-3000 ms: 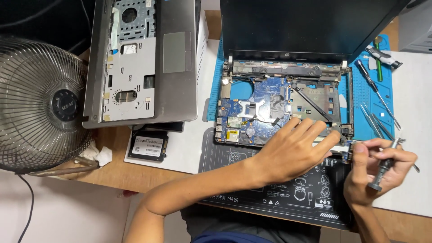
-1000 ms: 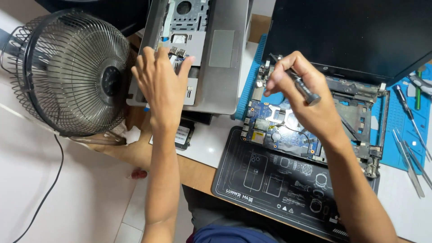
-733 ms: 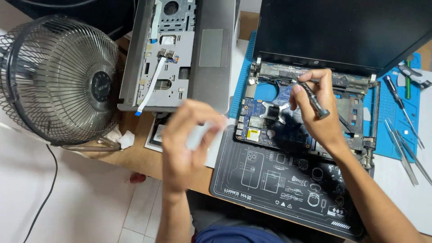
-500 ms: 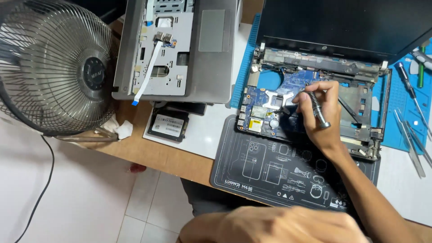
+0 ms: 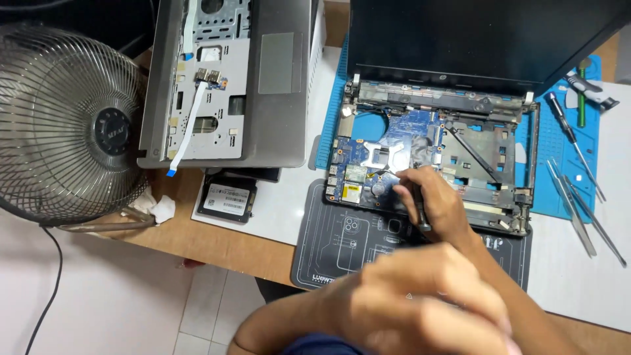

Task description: Technician disassembling a laptop by removing screws and disconnecting internal ribbon cables to extract the motherboard.

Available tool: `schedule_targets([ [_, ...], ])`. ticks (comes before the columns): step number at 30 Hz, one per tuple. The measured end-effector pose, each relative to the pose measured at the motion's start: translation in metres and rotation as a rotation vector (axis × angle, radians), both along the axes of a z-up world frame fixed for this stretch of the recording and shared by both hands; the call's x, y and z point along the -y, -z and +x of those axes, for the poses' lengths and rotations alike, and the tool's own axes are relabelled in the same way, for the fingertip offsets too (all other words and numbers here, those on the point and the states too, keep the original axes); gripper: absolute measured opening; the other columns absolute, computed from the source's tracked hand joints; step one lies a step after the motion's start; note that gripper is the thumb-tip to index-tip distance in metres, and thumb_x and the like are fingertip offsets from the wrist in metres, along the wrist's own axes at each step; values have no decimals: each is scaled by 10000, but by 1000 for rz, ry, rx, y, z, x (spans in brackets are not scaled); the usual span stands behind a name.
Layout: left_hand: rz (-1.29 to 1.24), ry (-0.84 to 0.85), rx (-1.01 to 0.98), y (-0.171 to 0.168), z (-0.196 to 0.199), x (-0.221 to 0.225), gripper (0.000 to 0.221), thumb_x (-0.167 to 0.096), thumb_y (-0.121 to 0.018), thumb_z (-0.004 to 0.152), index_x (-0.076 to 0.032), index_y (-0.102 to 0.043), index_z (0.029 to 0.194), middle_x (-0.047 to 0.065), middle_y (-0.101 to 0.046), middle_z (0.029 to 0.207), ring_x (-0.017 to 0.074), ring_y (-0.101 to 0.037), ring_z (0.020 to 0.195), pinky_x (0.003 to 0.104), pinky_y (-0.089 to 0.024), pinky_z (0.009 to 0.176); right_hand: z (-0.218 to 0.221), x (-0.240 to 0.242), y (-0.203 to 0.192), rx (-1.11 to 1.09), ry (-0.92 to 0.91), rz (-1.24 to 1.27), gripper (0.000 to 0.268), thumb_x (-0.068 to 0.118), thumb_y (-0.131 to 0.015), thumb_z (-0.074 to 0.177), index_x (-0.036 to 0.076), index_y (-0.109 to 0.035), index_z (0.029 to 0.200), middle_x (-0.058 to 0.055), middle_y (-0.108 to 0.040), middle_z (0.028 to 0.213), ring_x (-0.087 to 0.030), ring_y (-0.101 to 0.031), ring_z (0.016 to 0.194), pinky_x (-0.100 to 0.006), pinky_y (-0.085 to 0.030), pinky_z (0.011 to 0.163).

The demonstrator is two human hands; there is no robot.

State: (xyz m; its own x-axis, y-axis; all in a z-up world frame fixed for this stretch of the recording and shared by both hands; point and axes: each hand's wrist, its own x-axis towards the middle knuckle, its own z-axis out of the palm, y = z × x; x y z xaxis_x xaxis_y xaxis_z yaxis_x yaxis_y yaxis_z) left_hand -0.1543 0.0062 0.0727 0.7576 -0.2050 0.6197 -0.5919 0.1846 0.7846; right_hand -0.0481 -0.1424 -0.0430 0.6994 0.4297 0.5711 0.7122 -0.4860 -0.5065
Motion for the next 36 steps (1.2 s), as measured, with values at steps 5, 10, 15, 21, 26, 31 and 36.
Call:
schedule_targets([
  [5,179,-396,94,57,72,-25,155,-232,-647,1004,-131,-730,921,-29,-677,883,166,-646,782,348,-557,817,1,14,23,-168,84,131,307,205,-620,1020,55,-532,1272,-130,-719,815,-349,-694,691,-448,-555,649],
  [10,442,-574,139,74,108,-65,191,-197,-619,1029,-78,-684,895,22,-594,801,202,-622,774,367,-518,772,4,22,43,-151,165,210,299,354,-583,1050,80,-546,1164,-75,-671,718,-255,-618,580,-359,-500,572],
  [15,611,-724,212,92,135,-85,173,-155,-638,1023,-69,-650,874,25,-549,803,228,-602,789,355,-488,740,8,26,47,-19,181,74,259,349,-644,1008,117,-634,1123,-24,-706,758,-297,-657,610,-360,-527,584],
  [21,589,-794,140,103,138,-91,181,-144,-641,1026,-64,-637,864,14,-537,837,218,-583,827,350,-470,755,22,38,34,83,173,-20,224,303,-701,994,108,-696,1104,-30,-724,844,-286,-655,695,-359,-559,643],
  [26,633,-767,103,104,137,-93,129,-127,-599,1026,-83,-655,919,26,-544,875,238,-589,872,354,-469,785,27,35,28,7,190,-29,230,322,-714,982,121,-714,1093,-11,-732,856,-287,-688,760,-368,-577,686],
  [31,637,-764,63,103,134,-92,110,-126,-591,1022,-94,-658,940,13,-543,889,228,-591,890,348,-468,803,24,32,20,-24,193,-92,203,304,-746,953,154,-728,1088,-7,-688,764,-275,-684,725,-362,-580,674],
  [36,624,-768,64,106,136,-94,85,-125,-589,1016,-99,-655,970,15,-543,901,239,-594,899,350,-472,806,21,24,6,-21,190,-107,197,279,-756,949,152,-727,1097,-23,-646,726,-279,-671,696,-376,-574,661],
])
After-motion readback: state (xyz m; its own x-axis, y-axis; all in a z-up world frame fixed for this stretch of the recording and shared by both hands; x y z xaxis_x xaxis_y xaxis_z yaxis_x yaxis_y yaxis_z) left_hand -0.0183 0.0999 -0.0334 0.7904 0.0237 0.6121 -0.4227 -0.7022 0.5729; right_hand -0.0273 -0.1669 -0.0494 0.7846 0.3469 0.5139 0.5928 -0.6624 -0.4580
